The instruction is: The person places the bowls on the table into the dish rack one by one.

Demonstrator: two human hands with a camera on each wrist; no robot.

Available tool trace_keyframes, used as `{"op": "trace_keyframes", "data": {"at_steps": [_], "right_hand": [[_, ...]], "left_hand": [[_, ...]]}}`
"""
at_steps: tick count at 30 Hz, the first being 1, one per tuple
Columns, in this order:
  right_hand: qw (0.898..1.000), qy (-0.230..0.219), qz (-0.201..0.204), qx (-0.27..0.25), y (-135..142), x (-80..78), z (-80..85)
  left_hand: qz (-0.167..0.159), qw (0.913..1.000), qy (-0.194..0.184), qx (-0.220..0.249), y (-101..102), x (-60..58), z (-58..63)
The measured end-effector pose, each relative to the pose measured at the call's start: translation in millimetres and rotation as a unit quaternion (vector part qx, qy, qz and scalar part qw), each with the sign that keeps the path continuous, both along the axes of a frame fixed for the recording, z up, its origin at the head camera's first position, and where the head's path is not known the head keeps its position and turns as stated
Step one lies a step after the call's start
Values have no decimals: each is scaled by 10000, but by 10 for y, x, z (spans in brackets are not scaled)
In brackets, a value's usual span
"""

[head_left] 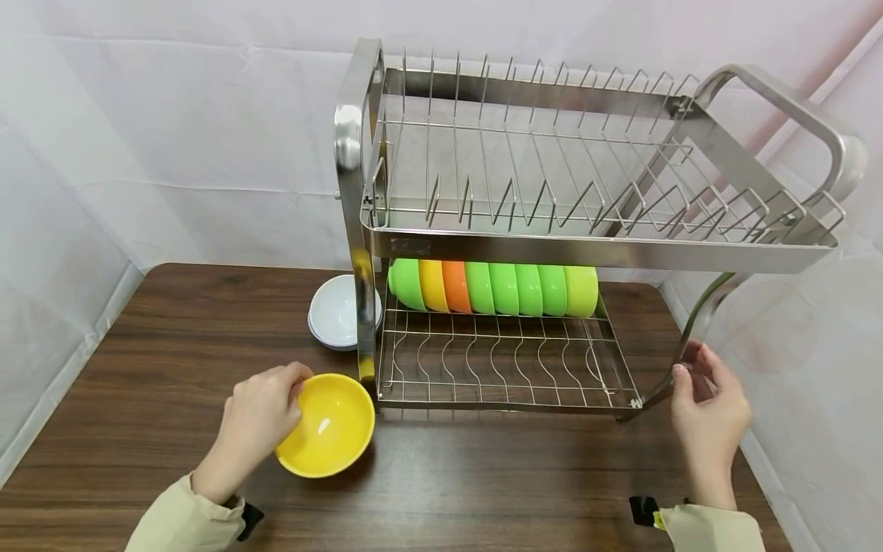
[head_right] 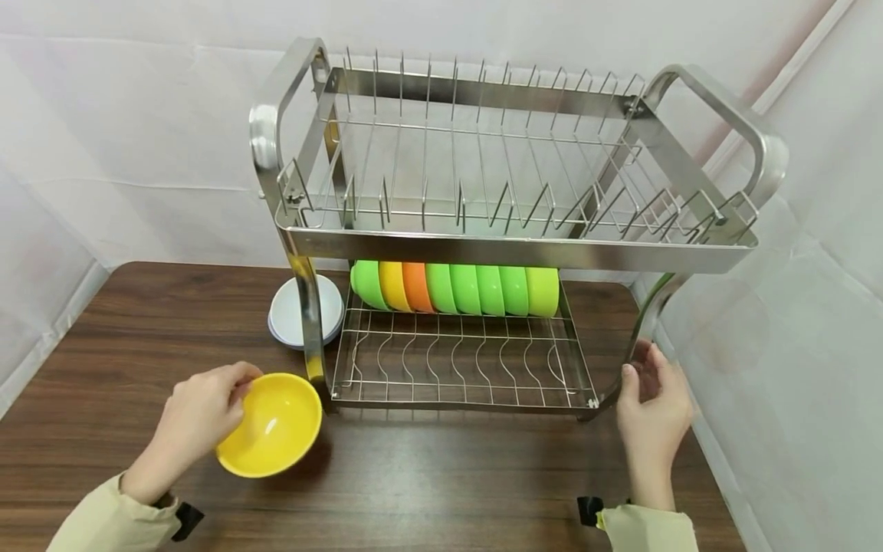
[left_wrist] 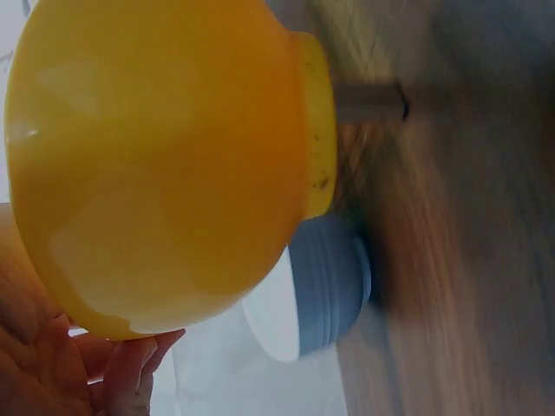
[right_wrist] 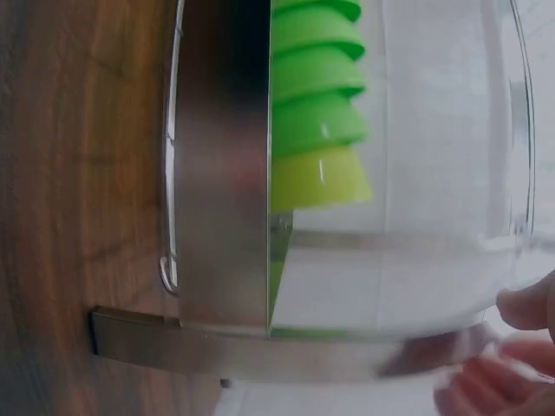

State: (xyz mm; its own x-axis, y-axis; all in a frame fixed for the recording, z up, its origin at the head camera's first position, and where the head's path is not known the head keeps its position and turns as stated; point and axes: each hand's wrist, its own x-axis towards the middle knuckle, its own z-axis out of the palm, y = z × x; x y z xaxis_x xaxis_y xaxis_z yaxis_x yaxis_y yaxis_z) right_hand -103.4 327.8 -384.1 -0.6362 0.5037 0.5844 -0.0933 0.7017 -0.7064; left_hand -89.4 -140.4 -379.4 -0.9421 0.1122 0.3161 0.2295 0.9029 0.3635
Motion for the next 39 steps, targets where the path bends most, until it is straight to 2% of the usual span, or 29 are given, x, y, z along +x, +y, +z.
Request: {"op": "trace_keyframes", "data": {"at_steps": [3,5,6,8,10,12,15,18,21,23,27,32,35,37,39], "right_hand": [[9933,627,259,938,-202,89,22],[9780,1257,731,1497,-408,150,43],[9667,1535,1068,1749,-527,179,58],[9355,1989,1844,2263,-777,245,79],[8951,2235,2689,2766,-1013,318,80],[8535,2167,3479,3219,-1203,407,50],[7964,1937,4229,3866,-1402,522,-63],[7527,1726,4600,4382,-1535,600,-189],[7260,1664,4706,4730,-1610,633,-275],[7137,1654,4736,4889,-1634,642,-303],[7017,1547,4829,5005,-1644,652,-297],[7038,1702,4952,4801,-1652,646,-212],[7082,1814,5143,4484,-1650,608,-143],[7125,1750,5367,4167,-1629,572,-104],[7183,1640,5654,3707,-1593,526,-79]], "left_hand": [[-152,9998,-85,-8,113,53,-26],[-285,9996,-92,-16,200,71,-45],[-355,9993,-97,-17,245,75,-55],[-498,9987,-98,-20,342,78,-69],[-627,9980,-122,-7,437,77,-84],[-742,9971,-167,31,529,75,-95],[-915,9956,-201,80,656,76,-98],[-1120,9936,-102,92,765,73,-88],[-1329,9911,0,82,849,79,-72],[-1453,9893,6,109,887,91,-58],[-1594,9871,-14,177,916,118,-31],[-1804,9832,6,292,912,122,-19],[-1915,9804,52,467,895,107,-11],[-1916,9787,89,727,872,90,-1],[-1923,9743,299,1138,835,62,15]]}}
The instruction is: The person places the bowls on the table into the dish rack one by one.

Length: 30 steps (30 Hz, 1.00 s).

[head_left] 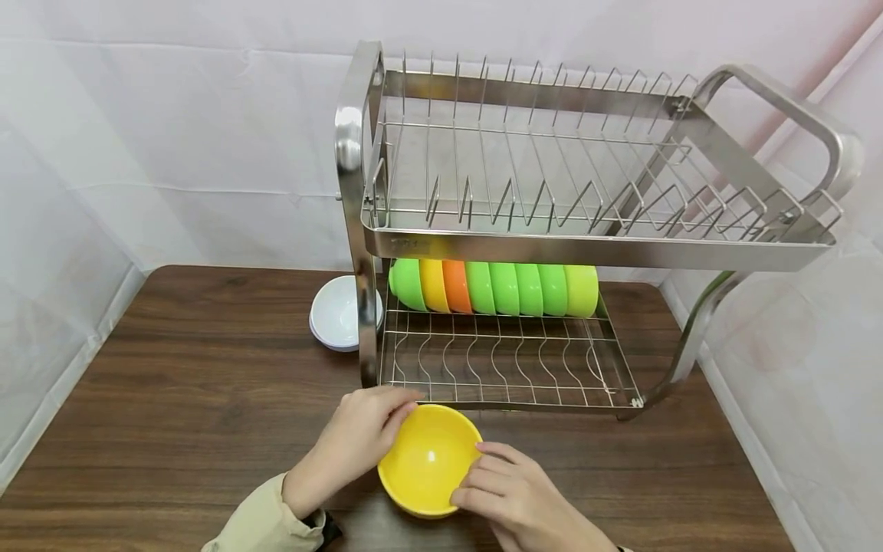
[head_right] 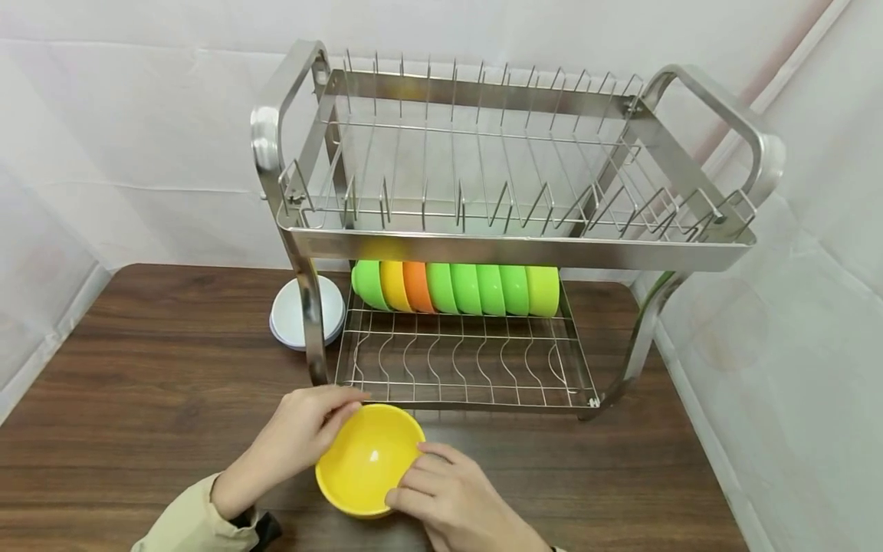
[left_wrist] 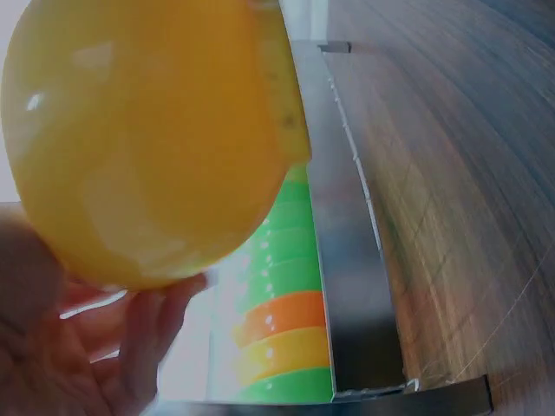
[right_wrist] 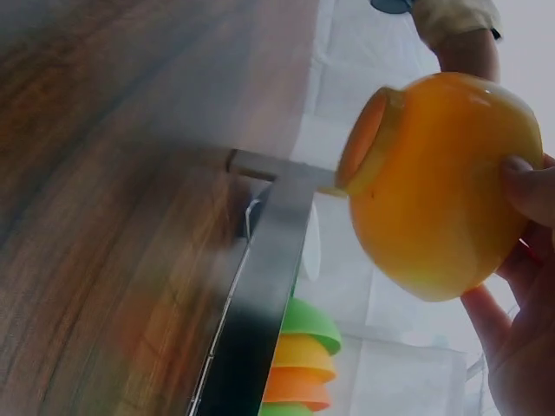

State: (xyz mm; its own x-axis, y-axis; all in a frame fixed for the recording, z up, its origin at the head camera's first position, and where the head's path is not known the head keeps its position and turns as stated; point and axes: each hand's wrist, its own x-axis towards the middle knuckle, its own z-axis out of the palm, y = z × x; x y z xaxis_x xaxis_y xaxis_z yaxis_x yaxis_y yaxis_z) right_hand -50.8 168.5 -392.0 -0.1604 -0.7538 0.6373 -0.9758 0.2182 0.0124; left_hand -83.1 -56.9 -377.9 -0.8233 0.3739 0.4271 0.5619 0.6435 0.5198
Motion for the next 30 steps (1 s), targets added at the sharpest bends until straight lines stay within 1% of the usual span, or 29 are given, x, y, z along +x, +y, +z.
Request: {"op": "trace_keyframes", "data": {"at_steps": [2,4,6,7,8,10,11,13,16,18,19,20,22,23,25,28,29,30], "right_hand": [[9981,-462,227,-339,38,-72,8],[9926,-921,392,-690,74,-163,3],[9817,-1541,434,-1027,104,-252,-4],[9747,-1858,396,-1175,120,-291,-7],[9656,-2229,363,-1289,132,-326,-6],[9424,-2976,229,-1511,149,-390,-1],[9266,-3371,224,-1653,152,-421,0],[8981,-3921,182,-1984,153,-490,-3],[8491,-4663,182,-2474,144,-610,-26],[8152,-5096,207,-2744,133,-697,-54],[7926,-5382,263,-2854,126,-738,-68],[7674,-5680,354,-2952,120,-776,-82],[7141,-6253,515,-3106,105,-843,-105],[6849,-6534,577,-3172,99,-871,-112],[6210,-7092,614,-3281,86,-921,-121],[5257,-7765,422,-3449,62,-987,-131],[4969,-7934,332,-3499,55,-1009,-138],[4708,-8072,256,-3551,48,-1032,-147]], "left_hand": [[94,9979,254,587,-50,-44,20],[255,9901,598,1246,-115,-107,46],[529,9787,901,1766,-183,-184,65],[701,9738,994,1921,-215,-222,71],[841,9701,1028,2032,-244,-258,73],[1046,9676,957,2091,-285,-309,68],[1092,9686,872,2057,-298,-329,58],[1049,9726,607,1982,-305,-357,38],[910,9769,143,1928,-289,-385,0],[918,9763,-150,1952,-276,-399,-22],[945,9754,-278,1973,-272,-402,-31],[999,9749,-357,1959,-270,-403,-36],[1056,9734,-480,1975,-266,-407,-38],[1068,9729,-500,1991,-267,-410,-40],[1052,9728,-472,2008,-268,-417,-40],[988,9740,-347,2010,-271,-426,-43],[985,9740,-323,2013,-273,-427,-46],[978,9740,-305,2023,-272,-429,-48]]}}
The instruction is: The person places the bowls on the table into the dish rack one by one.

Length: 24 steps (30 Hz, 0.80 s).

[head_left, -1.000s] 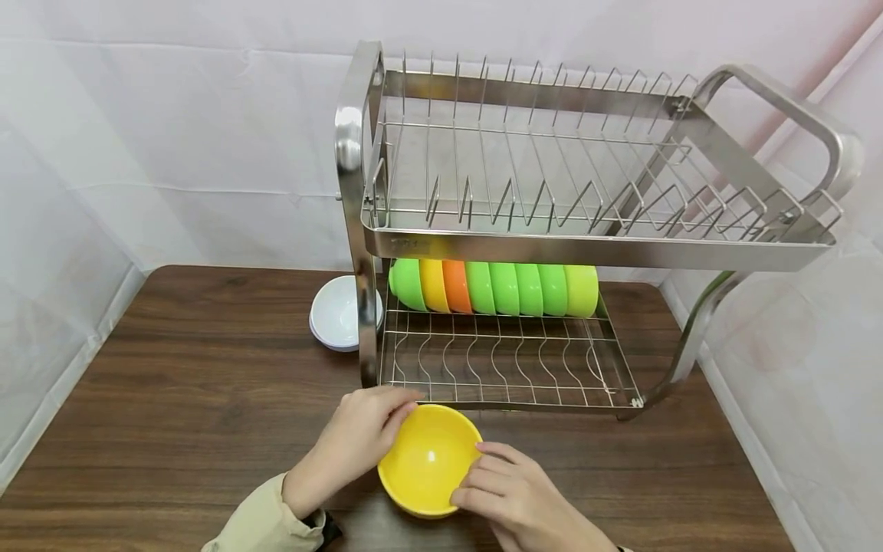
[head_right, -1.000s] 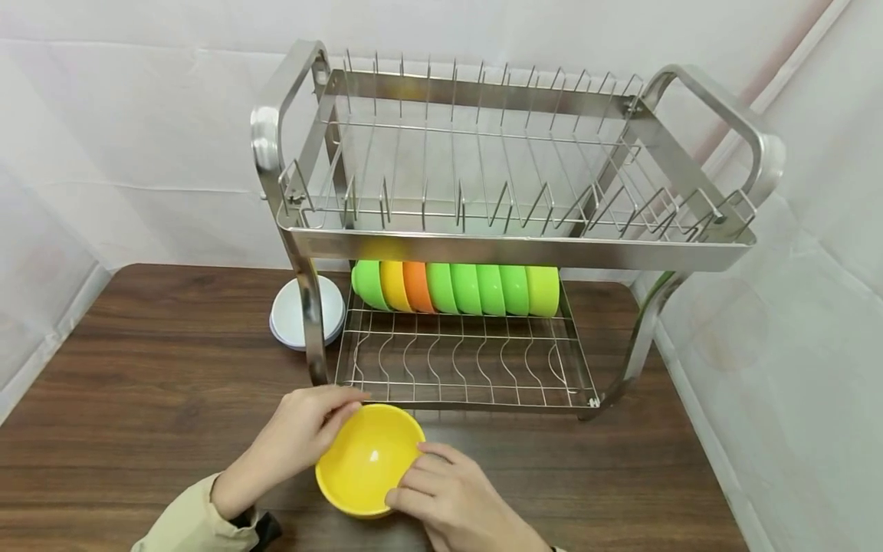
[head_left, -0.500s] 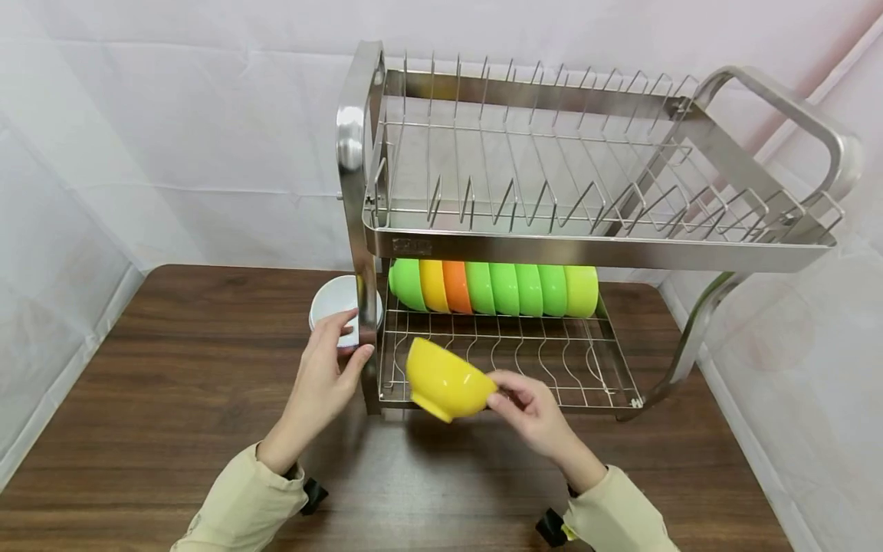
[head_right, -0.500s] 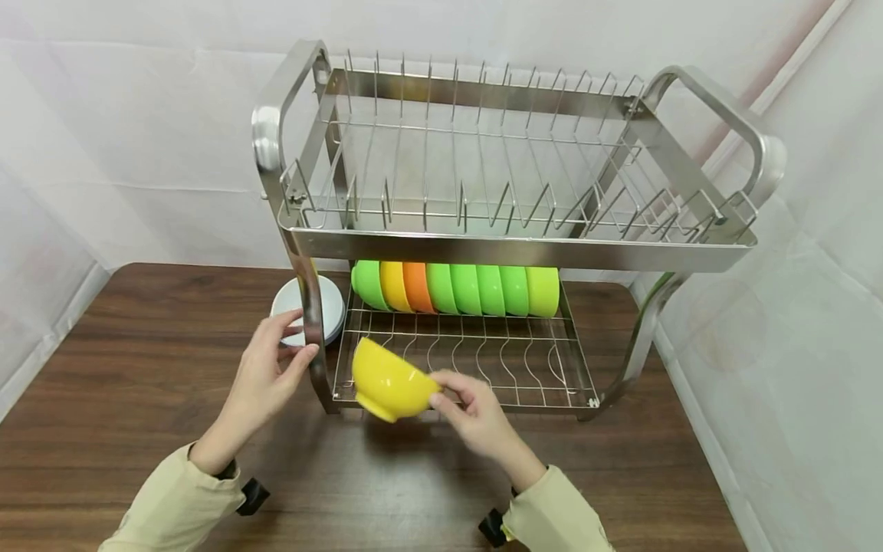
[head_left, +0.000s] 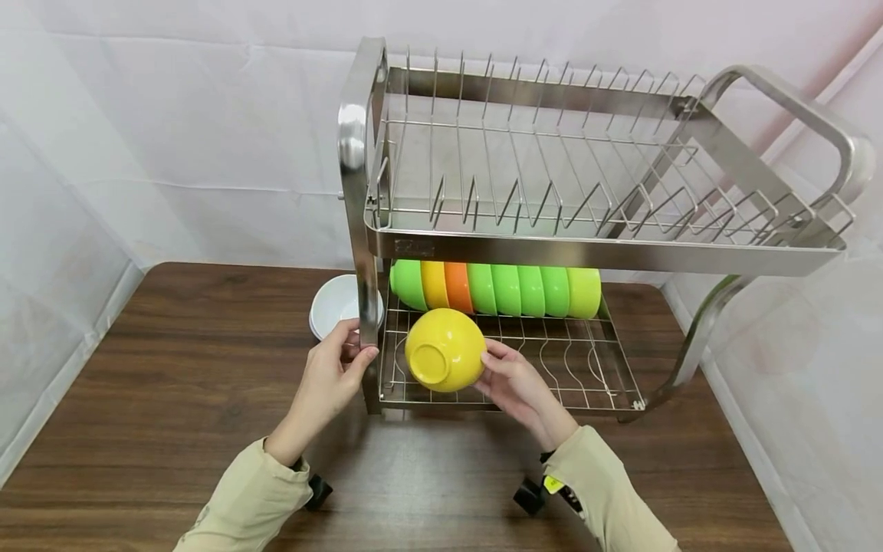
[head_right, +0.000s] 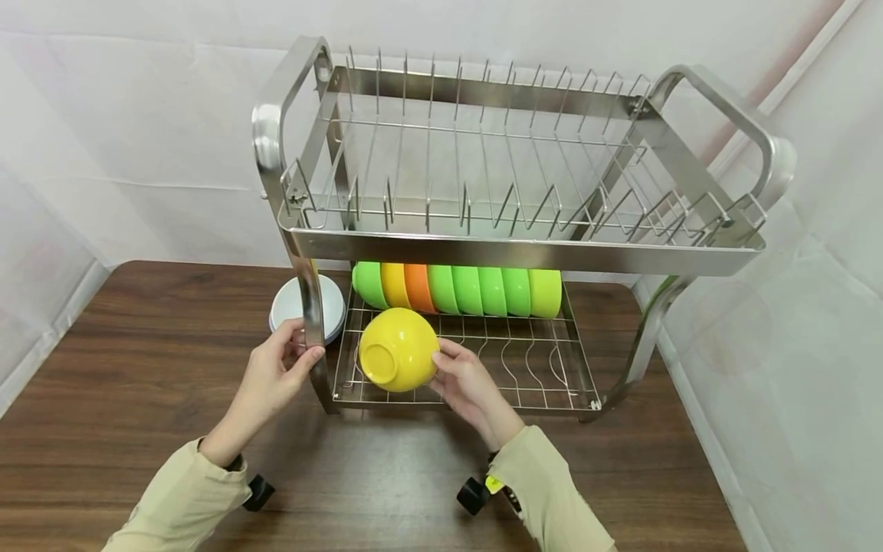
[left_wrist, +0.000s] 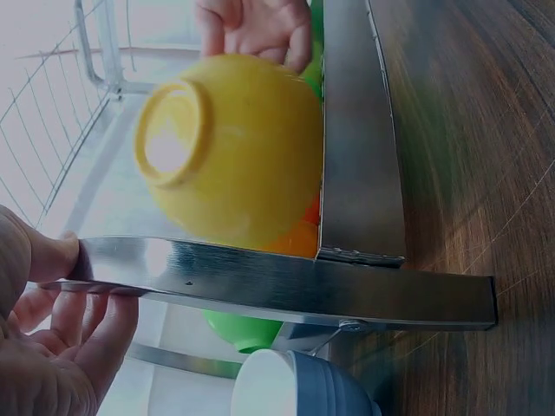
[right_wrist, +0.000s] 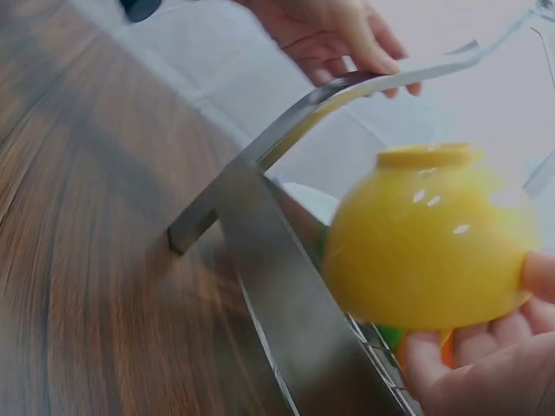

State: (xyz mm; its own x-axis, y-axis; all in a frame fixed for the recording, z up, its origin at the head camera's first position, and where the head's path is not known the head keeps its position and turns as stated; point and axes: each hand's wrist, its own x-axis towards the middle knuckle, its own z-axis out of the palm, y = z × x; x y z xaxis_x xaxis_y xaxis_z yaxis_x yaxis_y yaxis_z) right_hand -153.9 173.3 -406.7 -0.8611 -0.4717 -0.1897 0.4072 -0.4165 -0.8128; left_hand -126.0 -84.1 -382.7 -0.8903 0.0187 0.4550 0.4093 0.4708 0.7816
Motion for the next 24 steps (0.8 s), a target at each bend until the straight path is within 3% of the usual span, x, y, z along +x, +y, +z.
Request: {"op": "trace_keyframes", "data": {"at_steps": [3,7,16,24], "right_hand": [[9979,-625,-33,-134,-18,-53,-29],[9954,-947,40,-149,-38,-111,-62],[9927,-1150,350,121,-60,-212,-77],[9915,-1031,-89,783,-57,-273,-82]], "left_hand": [[-6,10000,30,15,0,-2,-9],[0,10000,-44,14,-4,-1,-11],[1,9999,-169,10,-5,-4,3],[-50,9998,-187,1,-6,-3,5]]}}
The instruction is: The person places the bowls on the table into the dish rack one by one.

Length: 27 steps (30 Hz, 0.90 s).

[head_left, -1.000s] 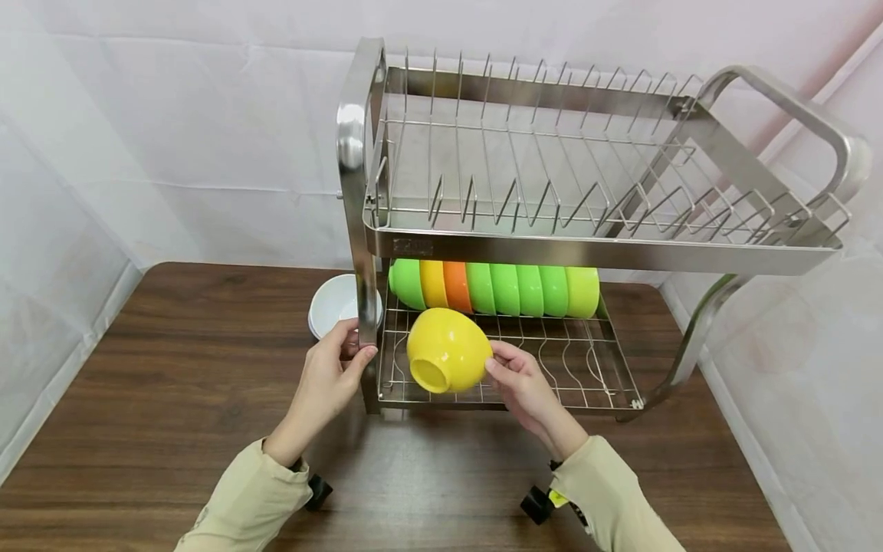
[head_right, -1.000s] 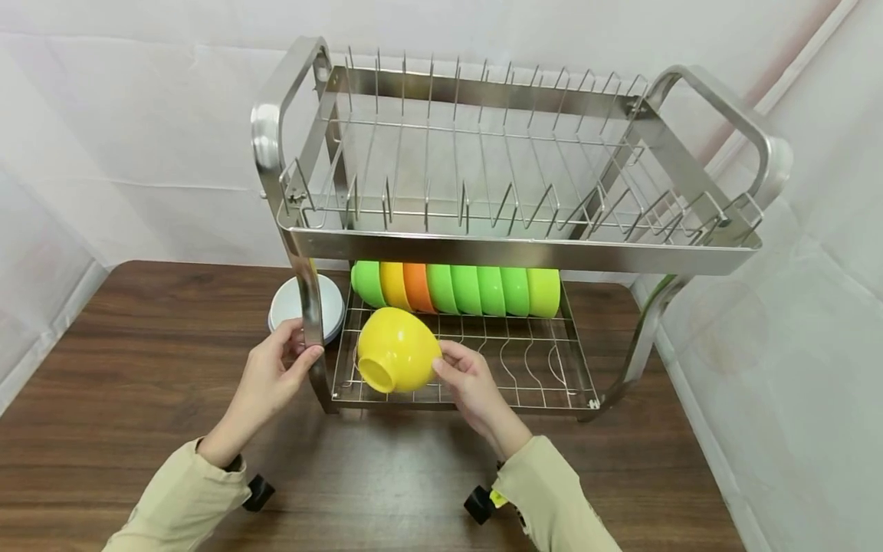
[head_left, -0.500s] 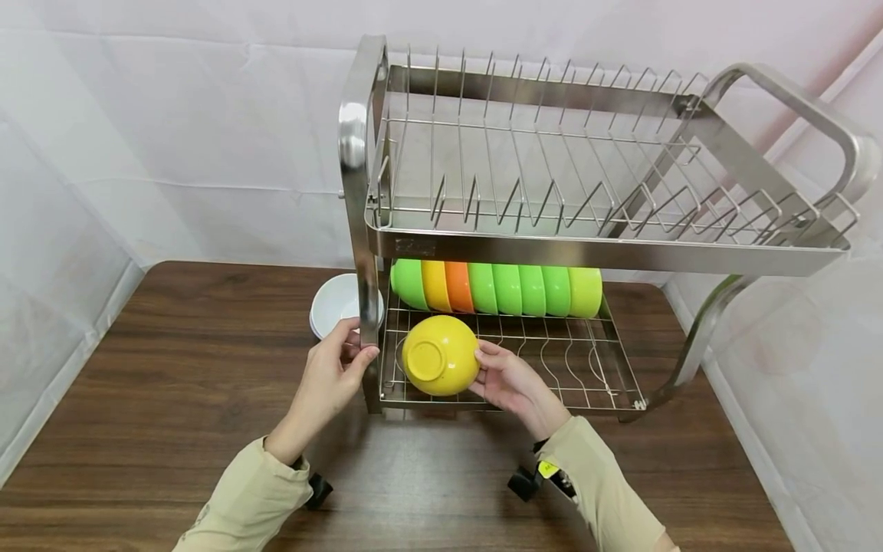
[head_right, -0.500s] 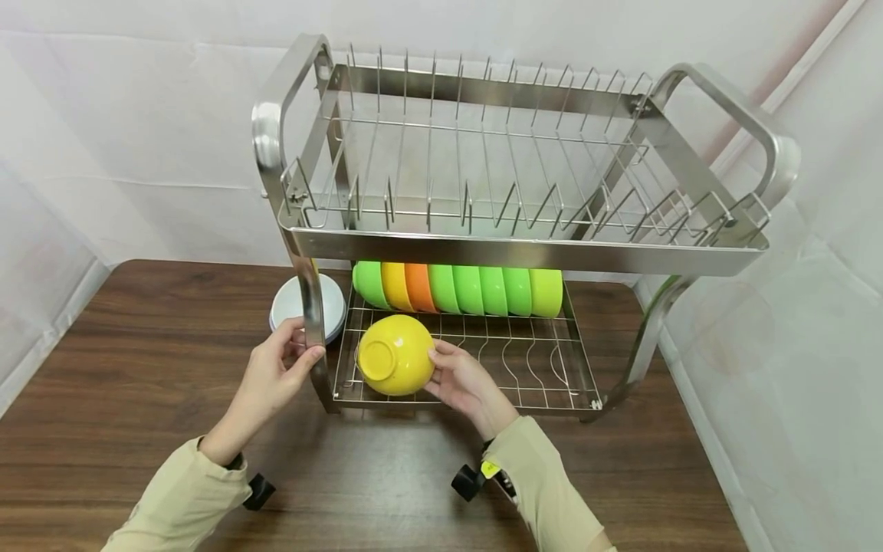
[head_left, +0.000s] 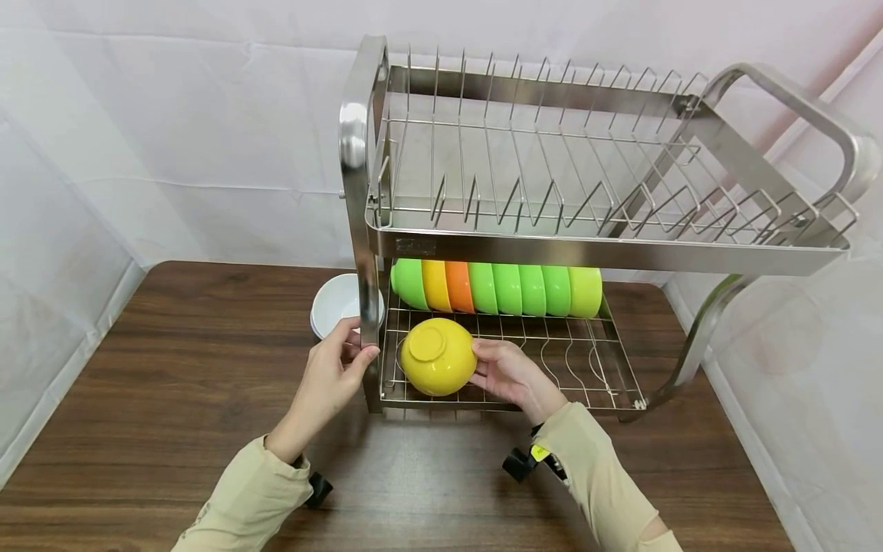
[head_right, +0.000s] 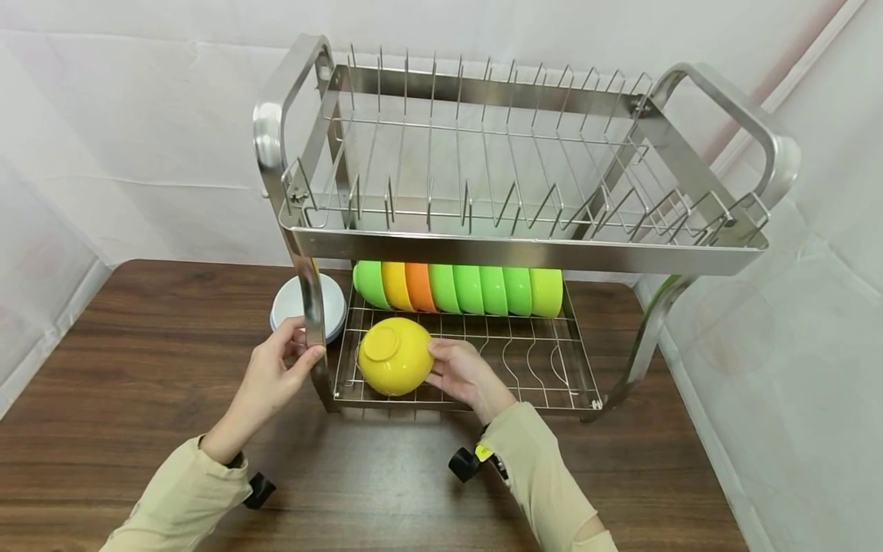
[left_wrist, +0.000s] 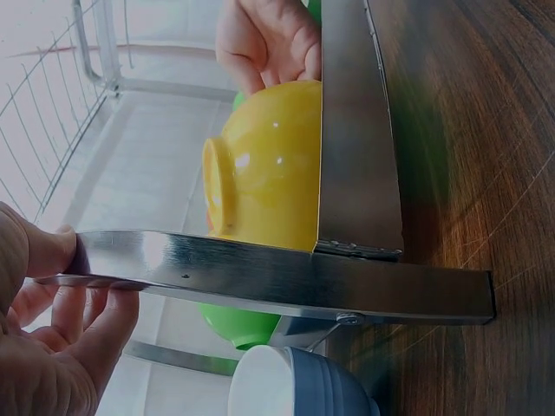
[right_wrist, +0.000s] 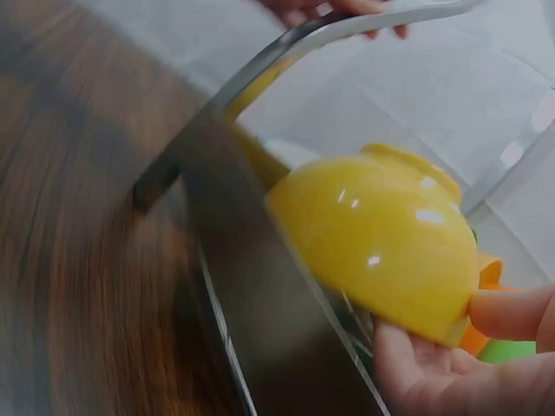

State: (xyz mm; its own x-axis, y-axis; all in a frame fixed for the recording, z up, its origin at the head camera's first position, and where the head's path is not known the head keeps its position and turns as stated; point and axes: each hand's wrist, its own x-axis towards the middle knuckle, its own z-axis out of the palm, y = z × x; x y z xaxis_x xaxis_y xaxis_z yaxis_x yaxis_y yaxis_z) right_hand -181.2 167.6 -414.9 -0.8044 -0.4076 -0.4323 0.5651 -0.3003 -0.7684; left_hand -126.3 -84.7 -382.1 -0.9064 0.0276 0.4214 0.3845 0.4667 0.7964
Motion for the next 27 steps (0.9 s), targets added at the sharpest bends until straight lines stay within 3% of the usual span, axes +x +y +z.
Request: {"op": "trace_keyframes", "data": {"at_steps": [7,16,18,23,27], "right_hand": [[9914,588,-253,1139,-55,-12,-2],[9725,959,-67,2124,-56,-14,-15],[9653,1116,8,2361,-58,-9,-37],[9336,1655,57,3177,-88,7,-88],[9211,1785,-5,3459,-99,27,-111]], "left_hand": [[-36,9999,-78,-91,-9,-7,-5],[1,9999,-10,-124,-25,-4,-8],[7,9999,46,-153,-29,-2,-8],[-10,9999,47,-147,-28,-1,-7],[-22,9999,-28,-169,-24,-5,-13]]}}
